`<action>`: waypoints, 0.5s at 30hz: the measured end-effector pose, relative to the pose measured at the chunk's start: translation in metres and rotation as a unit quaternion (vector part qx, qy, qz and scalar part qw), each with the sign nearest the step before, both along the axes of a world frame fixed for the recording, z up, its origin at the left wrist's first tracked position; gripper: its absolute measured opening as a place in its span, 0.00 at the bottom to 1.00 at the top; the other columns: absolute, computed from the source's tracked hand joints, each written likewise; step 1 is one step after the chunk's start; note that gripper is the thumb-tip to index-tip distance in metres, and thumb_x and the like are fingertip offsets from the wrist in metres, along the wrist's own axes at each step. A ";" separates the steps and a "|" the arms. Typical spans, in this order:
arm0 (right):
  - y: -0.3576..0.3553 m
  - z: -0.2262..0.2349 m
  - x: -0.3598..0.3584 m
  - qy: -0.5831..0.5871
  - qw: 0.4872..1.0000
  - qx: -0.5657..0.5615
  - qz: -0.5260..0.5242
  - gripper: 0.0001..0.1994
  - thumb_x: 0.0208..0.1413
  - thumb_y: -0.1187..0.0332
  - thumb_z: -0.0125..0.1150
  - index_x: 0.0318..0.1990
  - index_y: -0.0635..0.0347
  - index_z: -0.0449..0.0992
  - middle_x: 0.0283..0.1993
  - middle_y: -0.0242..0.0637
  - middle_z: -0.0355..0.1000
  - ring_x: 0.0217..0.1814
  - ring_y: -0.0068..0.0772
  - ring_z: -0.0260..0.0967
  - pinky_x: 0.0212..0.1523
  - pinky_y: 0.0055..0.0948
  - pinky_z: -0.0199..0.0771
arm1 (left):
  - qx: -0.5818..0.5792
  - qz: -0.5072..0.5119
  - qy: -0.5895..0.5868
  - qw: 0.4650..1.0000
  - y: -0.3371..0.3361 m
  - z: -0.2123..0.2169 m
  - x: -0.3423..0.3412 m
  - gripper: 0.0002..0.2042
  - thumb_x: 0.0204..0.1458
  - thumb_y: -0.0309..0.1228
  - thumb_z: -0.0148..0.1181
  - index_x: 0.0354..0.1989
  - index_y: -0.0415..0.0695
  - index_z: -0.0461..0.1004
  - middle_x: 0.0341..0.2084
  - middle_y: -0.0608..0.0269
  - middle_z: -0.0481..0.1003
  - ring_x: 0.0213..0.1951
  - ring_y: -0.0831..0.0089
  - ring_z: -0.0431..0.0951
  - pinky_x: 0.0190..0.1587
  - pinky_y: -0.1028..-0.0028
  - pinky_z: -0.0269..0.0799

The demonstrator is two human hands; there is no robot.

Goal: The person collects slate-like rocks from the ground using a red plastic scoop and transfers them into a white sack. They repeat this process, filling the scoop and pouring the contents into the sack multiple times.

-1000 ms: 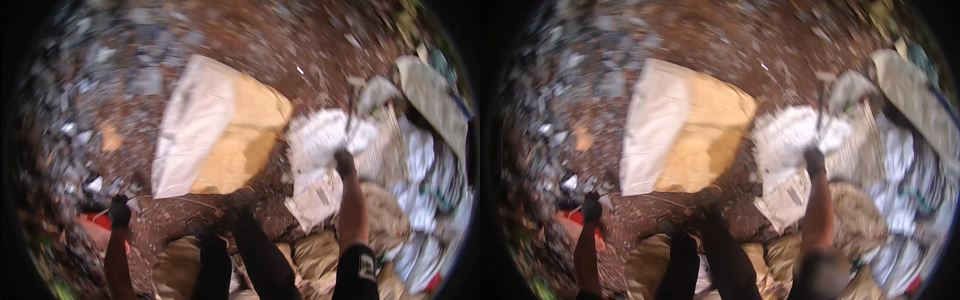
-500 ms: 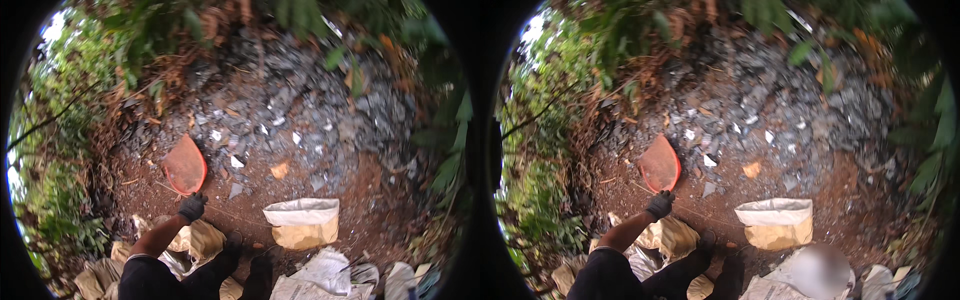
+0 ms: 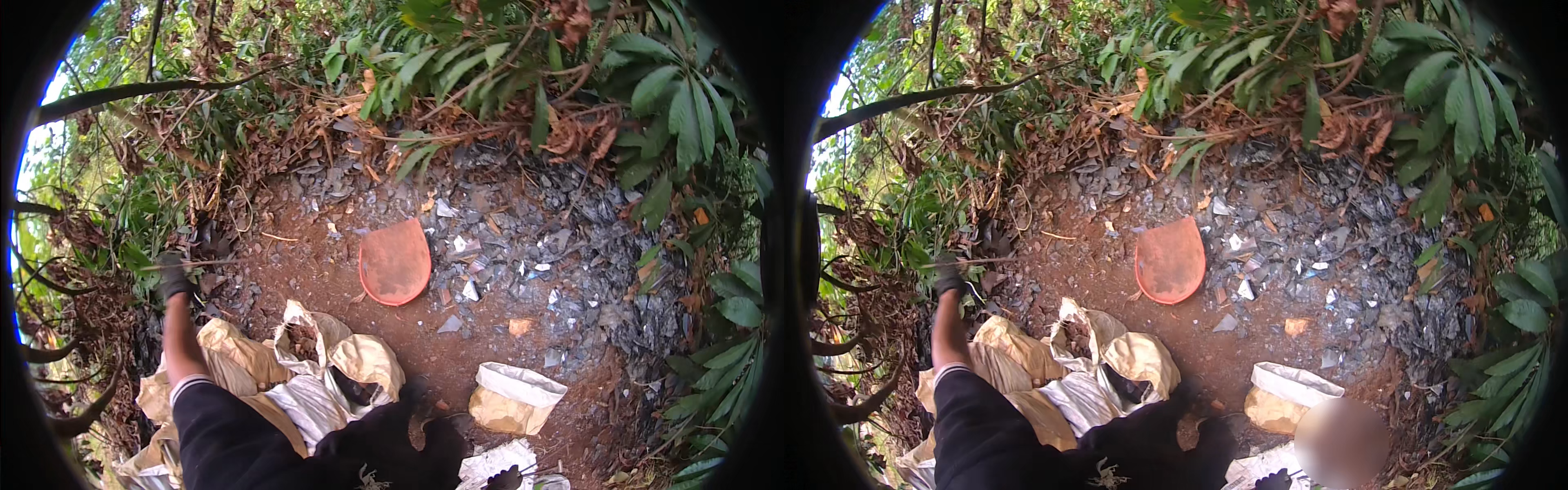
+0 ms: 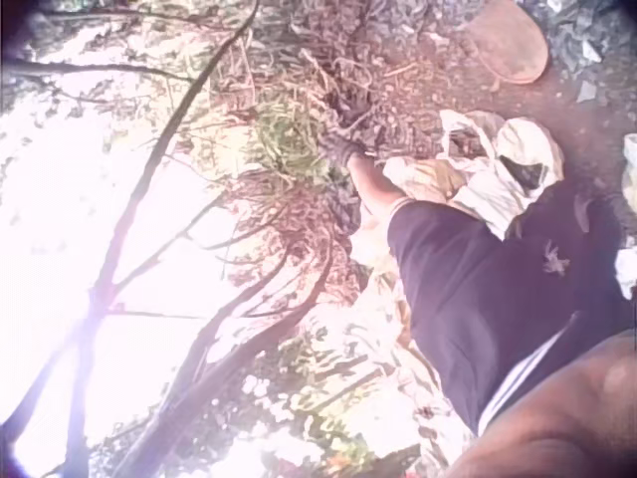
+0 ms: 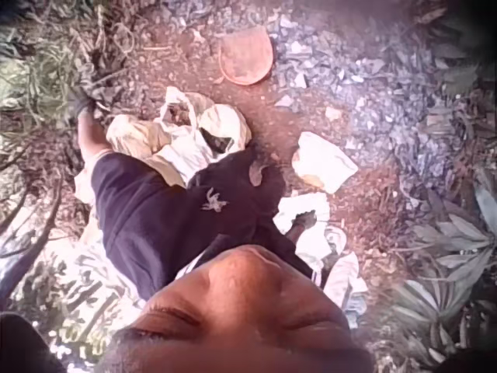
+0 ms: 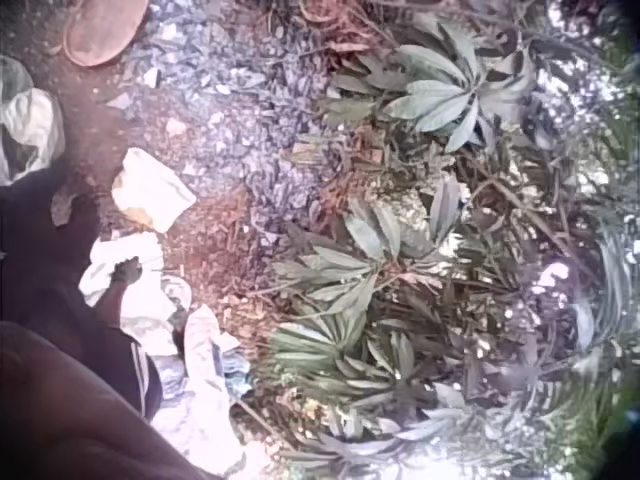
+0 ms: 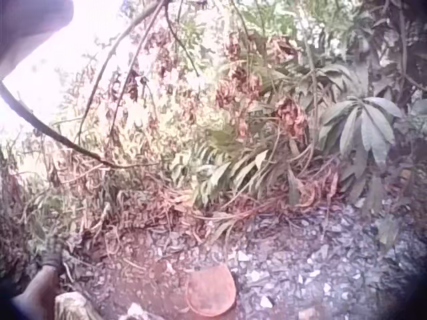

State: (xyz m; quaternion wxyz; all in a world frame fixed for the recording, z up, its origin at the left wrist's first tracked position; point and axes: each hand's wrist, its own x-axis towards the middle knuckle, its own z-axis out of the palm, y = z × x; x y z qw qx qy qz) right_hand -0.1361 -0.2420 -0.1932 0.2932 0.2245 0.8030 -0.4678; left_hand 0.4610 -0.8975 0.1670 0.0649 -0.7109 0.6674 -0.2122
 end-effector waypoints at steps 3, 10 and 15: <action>-0.057 0.051 0.020 -0.030 0.996 -0.060 -0.055 0.12 0.58 0.56 0.55 0.43 0.51 0.66 0.31 0.34 0.63 0.31 0.31 0.58 0.28 0.40 0.56 | -0.134 0.138 -0.008 0.981 0.022 0.031 0.147 0.40 0.46 0.31 0.66 0.71 0.41 0.57 0.70 0.38 0.53 0.71 0.46 0.53 0.72 0.58 0.52; -0.061 0.022 0.016 -0.126 0.991 -0.040 -0.004 0.32 0.59 0.36 0.32 0.58 0.42 0.73 0.26 0.33 0.63 0.23 0.36 0.60 0.19 0.46 0.58 | 0.008 -0.029 0.317 0.948 0.110 -0.121 0.115 0.47 0.46 0.35 0.71 0.73 0.43 0.50 0.63 0.33 0.62 0.64 0.36 0.62 0.65 0.53 0.63; -0.120 0.074 0.013 -0.060 0.998 0.006 -0.029 0.10 0.61 0.60 0.60 0.37 0.48 0.65 0.15 0.29 0.57 0.10 0.27 0.53 0.09 0.29 0.51 | 0.314 0.134 0.473 0.812 0.247 -0.281 0.103 0.57 0.44 0.48 0.76 0.74 0.33 0.44 0.67 0.37 0.61 0.67 0.50 0.66 0.68 0.61 0.61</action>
